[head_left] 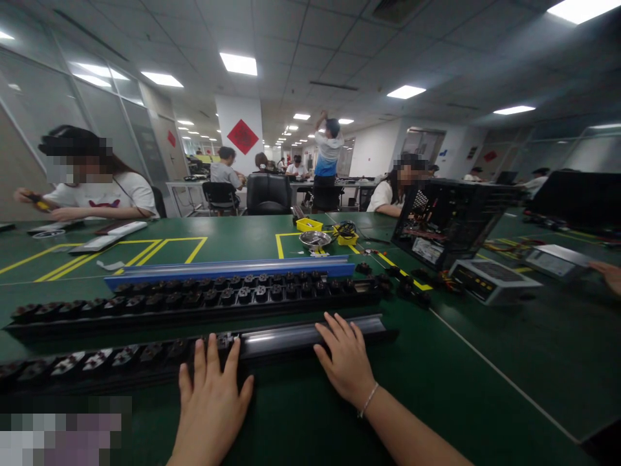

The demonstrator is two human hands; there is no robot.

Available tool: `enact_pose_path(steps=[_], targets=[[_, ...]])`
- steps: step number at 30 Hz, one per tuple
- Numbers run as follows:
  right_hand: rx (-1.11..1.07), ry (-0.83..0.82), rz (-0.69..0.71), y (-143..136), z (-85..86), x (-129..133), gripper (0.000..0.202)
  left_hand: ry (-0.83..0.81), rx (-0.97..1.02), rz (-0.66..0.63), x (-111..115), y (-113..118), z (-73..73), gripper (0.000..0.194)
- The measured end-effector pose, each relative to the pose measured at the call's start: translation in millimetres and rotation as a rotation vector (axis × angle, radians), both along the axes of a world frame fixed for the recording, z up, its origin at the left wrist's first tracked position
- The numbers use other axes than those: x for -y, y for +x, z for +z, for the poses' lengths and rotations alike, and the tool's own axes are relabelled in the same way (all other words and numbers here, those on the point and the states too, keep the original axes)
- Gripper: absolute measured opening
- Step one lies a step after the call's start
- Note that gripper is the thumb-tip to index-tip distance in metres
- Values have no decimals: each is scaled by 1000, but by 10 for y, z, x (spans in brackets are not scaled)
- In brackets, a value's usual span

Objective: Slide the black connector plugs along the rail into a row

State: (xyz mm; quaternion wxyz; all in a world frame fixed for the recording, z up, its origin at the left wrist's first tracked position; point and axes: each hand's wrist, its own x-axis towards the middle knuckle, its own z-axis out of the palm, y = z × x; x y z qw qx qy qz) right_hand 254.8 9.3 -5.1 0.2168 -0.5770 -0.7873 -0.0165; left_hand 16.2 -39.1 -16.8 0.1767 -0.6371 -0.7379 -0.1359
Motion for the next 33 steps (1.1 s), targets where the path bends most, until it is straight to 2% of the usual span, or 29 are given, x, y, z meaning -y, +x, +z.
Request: enact_pose_path(steps=[8,15,22,33], targets=[[-25,22,-15,25,-5,-32,36,-24,46,-82,-11,112,-25,56],[-15,19,-10,21,2,-25,35,-33,27,-79,-15,120,-66,59],[7,-2,-17,3,31,-5,36,-60,32,-60,-4,132,11,53],[42,28,-13,-10,22,4,34,-66,76,-112,-11,170,68,49]])
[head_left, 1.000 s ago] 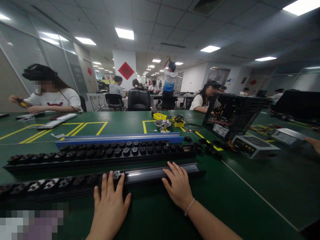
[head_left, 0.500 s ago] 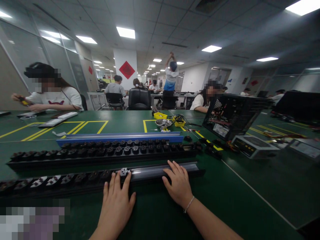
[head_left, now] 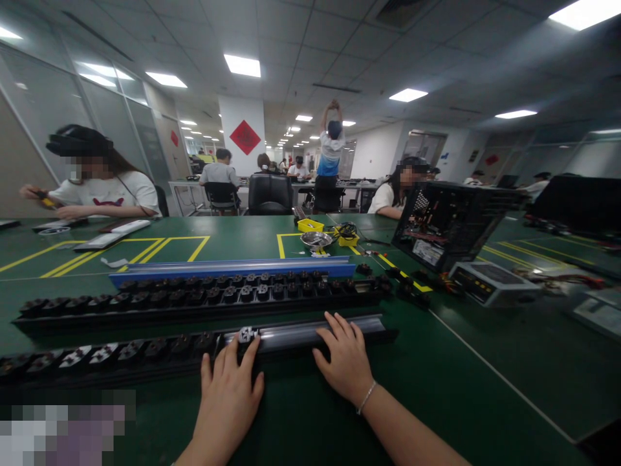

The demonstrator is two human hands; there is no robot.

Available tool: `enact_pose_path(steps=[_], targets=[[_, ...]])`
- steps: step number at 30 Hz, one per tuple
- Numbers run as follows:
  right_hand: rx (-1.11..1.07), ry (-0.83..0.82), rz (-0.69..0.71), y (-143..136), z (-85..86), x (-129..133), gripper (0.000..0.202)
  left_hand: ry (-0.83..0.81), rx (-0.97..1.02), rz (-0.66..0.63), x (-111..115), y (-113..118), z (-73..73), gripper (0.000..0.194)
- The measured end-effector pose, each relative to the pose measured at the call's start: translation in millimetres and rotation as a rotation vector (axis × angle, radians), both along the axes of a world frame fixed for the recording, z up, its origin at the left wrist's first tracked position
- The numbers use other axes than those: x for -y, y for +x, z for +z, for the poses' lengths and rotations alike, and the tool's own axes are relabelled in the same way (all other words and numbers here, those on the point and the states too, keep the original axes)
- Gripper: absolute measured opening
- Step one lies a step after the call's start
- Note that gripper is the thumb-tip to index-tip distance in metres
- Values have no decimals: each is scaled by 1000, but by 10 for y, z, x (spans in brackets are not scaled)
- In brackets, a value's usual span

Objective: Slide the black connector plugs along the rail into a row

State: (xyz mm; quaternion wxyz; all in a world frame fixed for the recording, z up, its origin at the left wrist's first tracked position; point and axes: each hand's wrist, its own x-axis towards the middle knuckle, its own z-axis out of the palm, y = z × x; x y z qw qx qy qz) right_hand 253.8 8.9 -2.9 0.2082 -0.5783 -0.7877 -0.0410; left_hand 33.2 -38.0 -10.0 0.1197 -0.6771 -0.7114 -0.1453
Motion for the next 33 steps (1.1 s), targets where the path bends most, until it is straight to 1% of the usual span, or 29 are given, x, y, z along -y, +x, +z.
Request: enact_pose_path(steps=[5,11,13,17,25,33], targets=[[-8,12,0,3,-24,-6,33,30,14,-39,13,13,3,47],[-12,18,2,-6,-21,-6,32,26,120,-56,-4,-15,-15,39],[-9,17,0,-9,-16,-2,32,4,162,-55,-15,-26,-24,41],[-14,14,7,-6,-9,2,32,-20,211,-61,-26,-32,-29,52],[-3,28,23,-14,1,3,35,-3,213,-54,-18,-7,29,50],[-6,21,110,-70,-5,28,36,-12,188,-60,-36,-5,37,49]])
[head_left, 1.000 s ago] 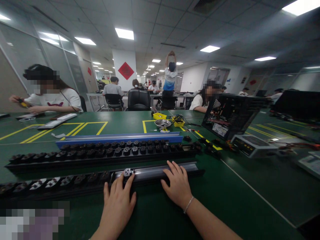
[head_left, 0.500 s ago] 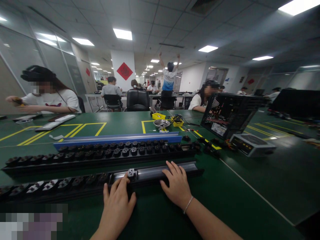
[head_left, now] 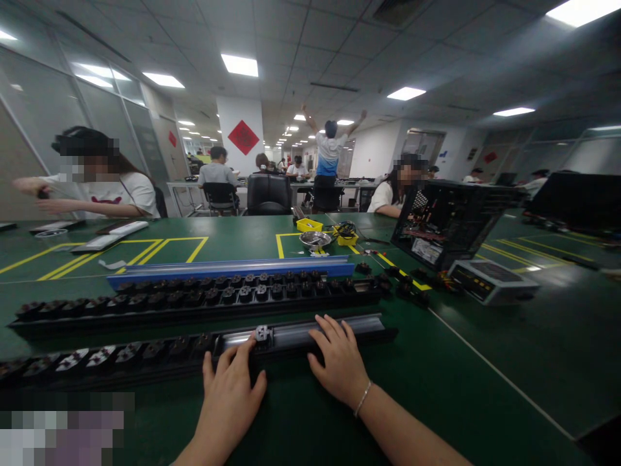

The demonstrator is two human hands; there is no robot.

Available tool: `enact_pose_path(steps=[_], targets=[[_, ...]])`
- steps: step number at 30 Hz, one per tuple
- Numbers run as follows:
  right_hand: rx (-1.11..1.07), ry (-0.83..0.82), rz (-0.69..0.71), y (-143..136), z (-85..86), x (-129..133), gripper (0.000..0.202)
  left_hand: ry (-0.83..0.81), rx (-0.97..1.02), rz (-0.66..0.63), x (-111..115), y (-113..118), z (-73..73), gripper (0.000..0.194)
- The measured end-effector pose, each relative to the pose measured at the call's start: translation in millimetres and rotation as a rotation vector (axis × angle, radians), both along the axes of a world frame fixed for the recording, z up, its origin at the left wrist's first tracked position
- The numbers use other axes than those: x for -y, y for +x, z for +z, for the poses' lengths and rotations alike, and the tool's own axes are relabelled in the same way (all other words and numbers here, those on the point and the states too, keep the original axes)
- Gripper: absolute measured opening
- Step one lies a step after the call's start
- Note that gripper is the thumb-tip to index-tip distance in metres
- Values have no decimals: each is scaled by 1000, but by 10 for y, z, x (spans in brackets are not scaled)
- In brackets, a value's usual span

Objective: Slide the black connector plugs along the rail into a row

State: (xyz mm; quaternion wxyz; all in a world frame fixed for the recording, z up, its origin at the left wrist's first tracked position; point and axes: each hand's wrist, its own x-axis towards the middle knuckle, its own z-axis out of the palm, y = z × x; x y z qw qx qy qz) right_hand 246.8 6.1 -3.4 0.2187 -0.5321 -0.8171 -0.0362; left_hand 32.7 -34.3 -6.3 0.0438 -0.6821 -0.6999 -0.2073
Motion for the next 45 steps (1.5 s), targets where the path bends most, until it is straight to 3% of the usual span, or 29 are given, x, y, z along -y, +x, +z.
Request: enact_pose_path(steps=[10,15,24,34,45], targets=[[-127,13,84,-223,-12,-7,38,29,-13,-67,-11,-4,-43,45],[-210,28,70,-444,-8,-30,37,32,-24,-93,-14,-25,-44,47],[-361,-84,19,-813,103,-65,37,29,-74,-174,-34,-77,-57,53],[-424,-116,-28,-853,132,-68,33,22,-73,-198,-25,-54,2,50],[-390,-80,-27,-831,121,-98,25,84,-116,-268,-15,-72,-82,56]])
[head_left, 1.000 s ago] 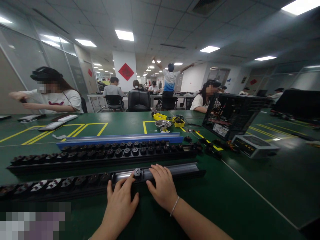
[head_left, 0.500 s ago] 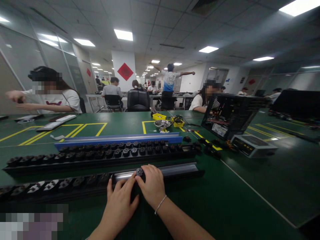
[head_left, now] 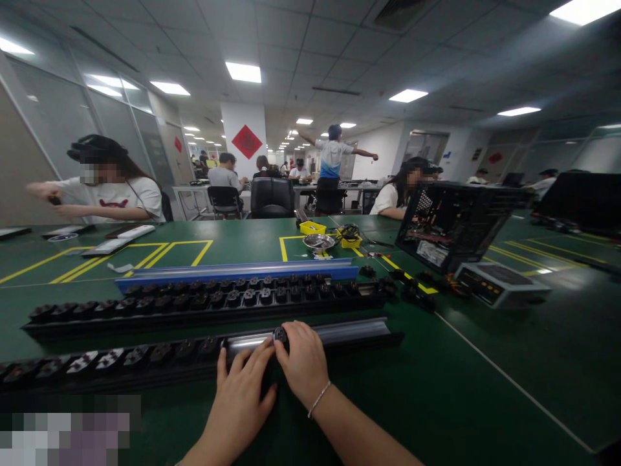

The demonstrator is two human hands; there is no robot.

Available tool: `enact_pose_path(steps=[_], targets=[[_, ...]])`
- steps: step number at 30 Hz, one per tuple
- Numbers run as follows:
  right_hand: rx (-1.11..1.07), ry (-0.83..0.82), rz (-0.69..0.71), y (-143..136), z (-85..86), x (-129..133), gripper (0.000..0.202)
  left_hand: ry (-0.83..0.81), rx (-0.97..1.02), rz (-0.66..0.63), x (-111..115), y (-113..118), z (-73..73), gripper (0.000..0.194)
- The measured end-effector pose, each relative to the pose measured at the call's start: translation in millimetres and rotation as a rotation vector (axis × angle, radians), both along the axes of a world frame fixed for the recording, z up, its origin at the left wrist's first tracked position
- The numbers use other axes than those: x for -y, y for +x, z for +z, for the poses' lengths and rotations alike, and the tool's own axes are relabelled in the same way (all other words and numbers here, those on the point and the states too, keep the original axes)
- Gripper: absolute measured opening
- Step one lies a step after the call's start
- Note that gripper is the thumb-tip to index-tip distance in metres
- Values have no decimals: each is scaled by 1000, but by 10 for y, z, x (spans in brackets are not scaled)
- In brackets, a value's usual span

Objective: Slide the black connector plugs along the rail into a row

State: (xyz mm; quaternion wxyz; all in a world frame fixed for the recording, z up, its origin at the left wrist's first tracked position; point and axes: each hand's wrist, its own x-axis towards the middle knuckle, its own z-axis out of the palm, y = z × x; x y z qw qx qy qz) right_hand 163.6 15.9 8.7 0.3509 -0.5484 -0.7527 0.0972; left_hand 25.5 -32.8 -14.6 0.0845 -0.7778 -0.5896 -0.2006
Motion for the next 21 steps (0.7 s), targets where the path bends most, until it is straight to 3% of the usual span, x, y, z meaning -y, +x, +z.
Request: enact_pose_path(steps=[7,21], targets=[[37,47,-23,16,-32,-22,23,41,-58,-8,6,-6,-45,60],[-6,38,-89,31,-32,20,25,-22,-17,7,-1,21,-1,58]])
